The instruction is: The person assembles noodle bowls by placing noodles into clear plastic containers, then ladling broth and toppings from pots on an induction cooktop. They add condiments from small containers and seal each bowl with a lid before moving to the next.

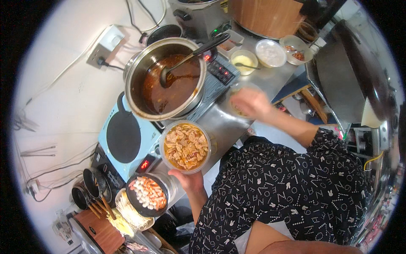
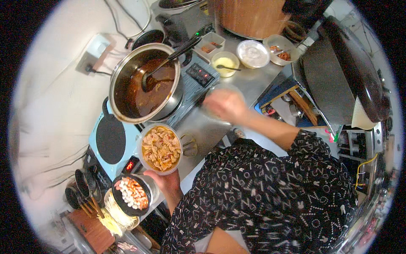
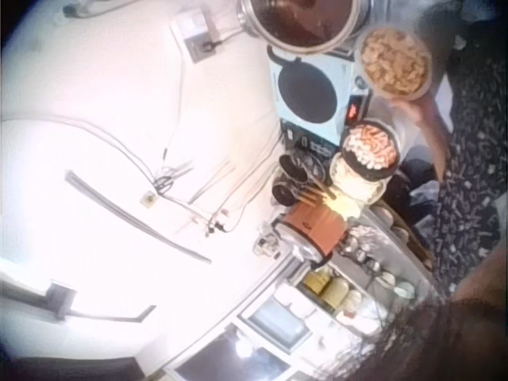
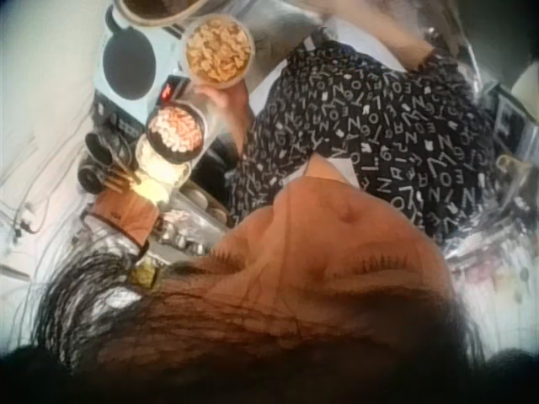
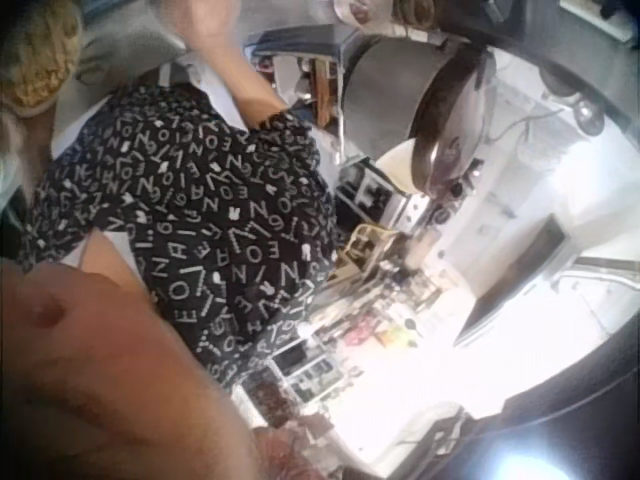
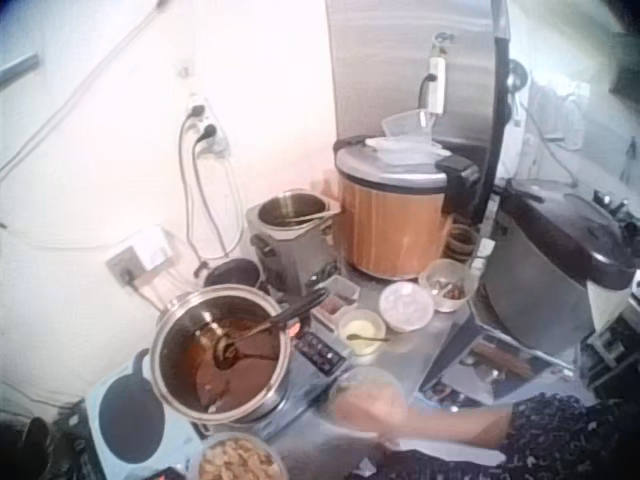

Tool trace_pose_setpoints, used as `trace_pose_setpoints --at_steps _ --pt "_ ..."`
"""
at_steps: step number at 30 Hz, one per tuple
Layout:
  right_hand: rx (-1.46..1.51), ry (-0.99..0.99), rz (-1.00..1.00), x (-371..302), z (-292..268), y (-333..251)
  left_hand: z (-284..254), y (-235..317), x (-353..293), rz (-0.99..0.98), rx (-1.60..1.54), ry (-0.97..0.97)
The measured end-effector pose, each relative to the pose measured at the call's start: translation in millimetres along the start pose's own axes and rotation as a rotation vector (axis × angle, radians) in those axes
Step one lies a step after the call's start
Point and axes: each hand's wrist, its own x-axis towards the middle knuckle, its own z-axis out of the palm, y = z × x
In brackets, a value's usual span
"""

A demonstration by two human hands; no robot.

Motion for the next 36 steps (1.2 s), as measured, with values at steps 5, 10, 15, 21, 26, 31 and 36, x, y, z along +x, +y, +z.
trace_pose_setpoints --at_steps 5,10,15,21,26,31,36 --pt "-0.576 -0.04 0.325 0.2 -33.2 83.5 4.4 -17.7 -0.2 -0.068 -0.002 -0.01" --pt "-0.497 -0.191 0.327 0.1 -18.9 145.2 38.3 -43.0 9.4 -0.109 0.118 -0.027" --pt "-0.197 0.041 0.398 0.4 -31.6 160.5 76.1 -66.3 23.5 -0.177 0.062 0.054" --pt "-0.115 0.003 0.563 9.0 -31.7 154.8 104.7 -78.5 34.3 -0.189 0.114 -0.022" --pt "0.032 -0.003 0.654 3.0 -21.7 163.9 115.9 -80.7 39.4 -0.195 0.14 0.003" --pt "0.6 0.089 1.003 -4.5 -13.9 167.2 112.5 -79.9 43.2 -0.229 0.097 0.02" --pt "1.024 0.186 1.209 -7.0 -21.9 164.2 108.6 -77.5 50.3 -0.289 0.083 0.055"
